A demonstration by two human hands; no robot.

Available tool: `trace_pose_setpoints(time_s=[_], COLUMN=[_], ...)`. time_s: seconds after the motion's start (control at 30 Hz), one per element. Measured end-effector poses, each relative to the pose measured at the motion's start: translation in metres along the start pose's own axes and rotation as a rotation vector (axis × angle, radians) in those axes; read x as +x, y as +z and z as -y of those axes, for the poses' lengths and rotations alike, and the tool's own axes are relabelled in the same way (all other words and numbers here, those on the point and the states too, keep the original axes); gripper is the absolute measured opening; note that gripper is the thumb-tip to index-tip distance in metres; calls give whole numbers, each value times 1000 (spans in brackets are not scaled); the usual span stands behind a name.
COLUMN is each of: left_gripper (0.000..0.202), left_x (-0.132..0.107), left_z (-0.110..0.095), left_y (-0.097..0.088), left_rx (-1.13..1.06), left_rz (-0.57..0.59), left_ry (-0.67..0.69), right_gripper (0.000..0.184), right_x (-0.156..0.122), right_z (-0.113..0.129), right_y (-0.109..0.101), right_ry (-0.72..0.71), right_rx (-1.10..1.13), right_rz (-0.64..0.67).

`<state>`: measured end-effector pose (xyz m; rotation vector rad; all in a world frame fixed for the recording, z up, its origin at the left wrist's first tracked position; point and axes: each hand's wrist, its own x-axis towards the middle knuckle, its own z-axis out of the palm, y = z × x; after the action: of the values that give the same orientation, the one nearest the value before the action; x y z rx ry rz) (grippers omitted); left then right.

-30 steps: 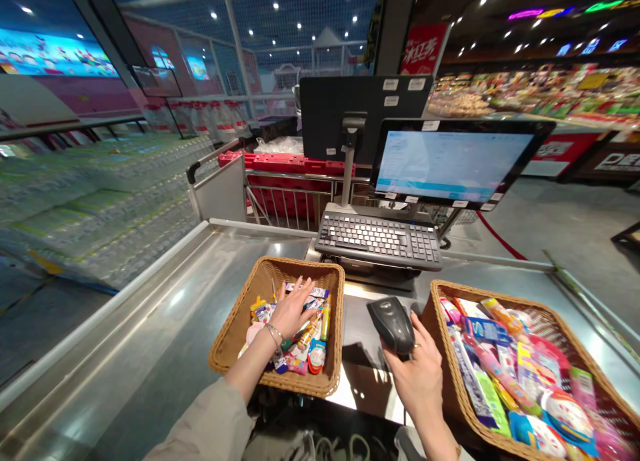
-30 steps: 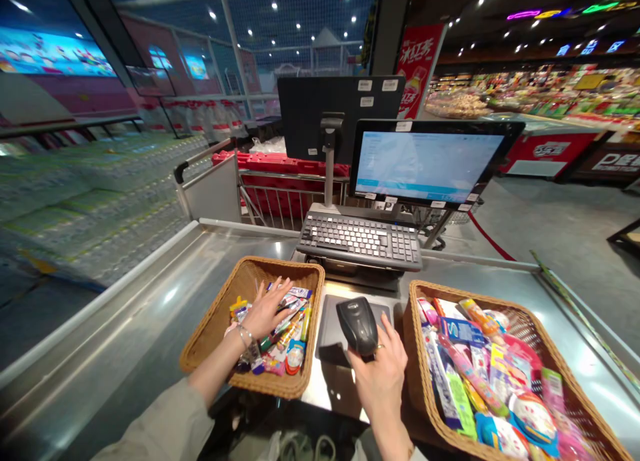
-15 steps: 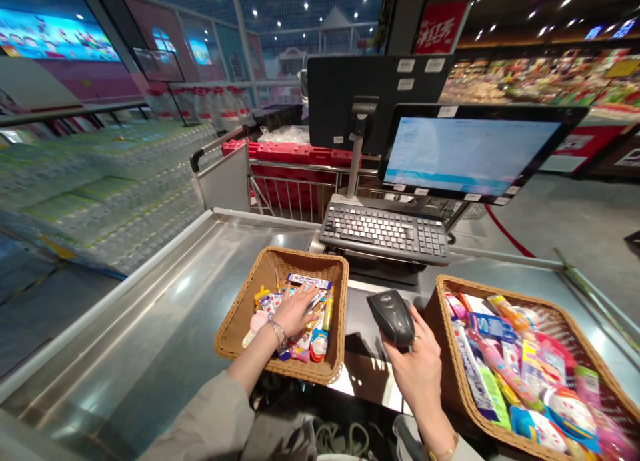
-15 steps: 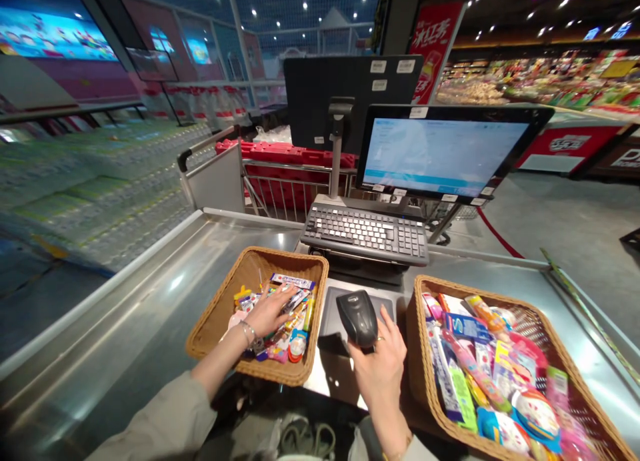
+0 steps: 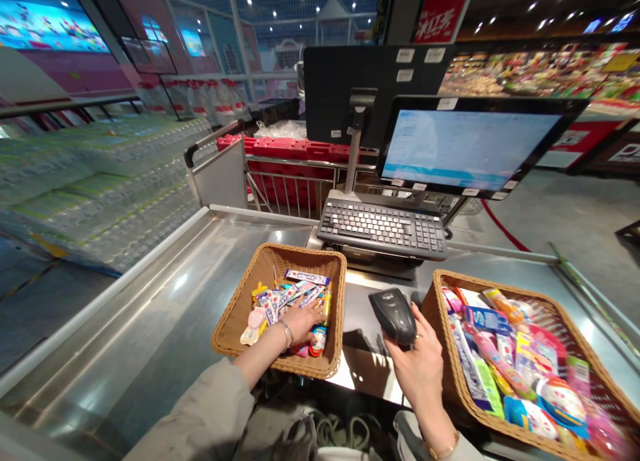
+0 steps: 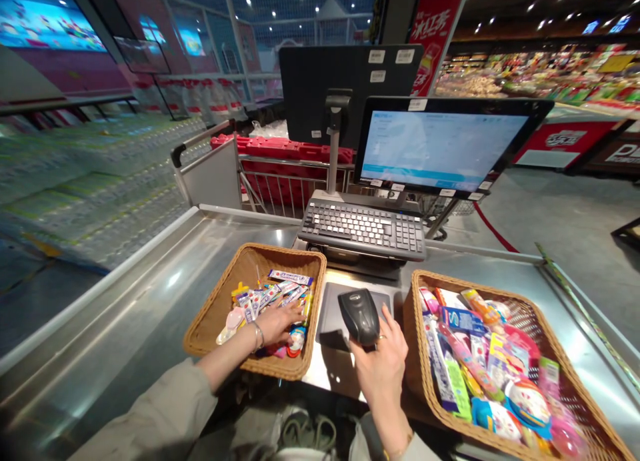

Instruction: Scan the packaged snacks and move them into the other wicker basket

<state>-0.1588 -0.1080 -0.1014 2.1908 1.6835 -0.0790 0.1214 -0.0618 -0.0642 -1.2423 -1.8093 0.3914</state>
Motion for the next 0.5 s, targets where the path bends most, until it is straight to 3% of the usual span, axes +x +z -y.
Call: trace_pose_setpoints(time_s=[0.3,0.5], left_gripper=[41,47], left_x=[3,3], left_z=[-4,-5], left_y=[13,23], left_rx=[29,80], left_rz=[145,192], left_ry=[2,-32], right_gripper=[30,28], right_x=[-1,0], right_z=[-1,-1], right_y=[-1,0], right_ry=[-7,-28], right_rx=[-20,-19], right_rz=[26,43])
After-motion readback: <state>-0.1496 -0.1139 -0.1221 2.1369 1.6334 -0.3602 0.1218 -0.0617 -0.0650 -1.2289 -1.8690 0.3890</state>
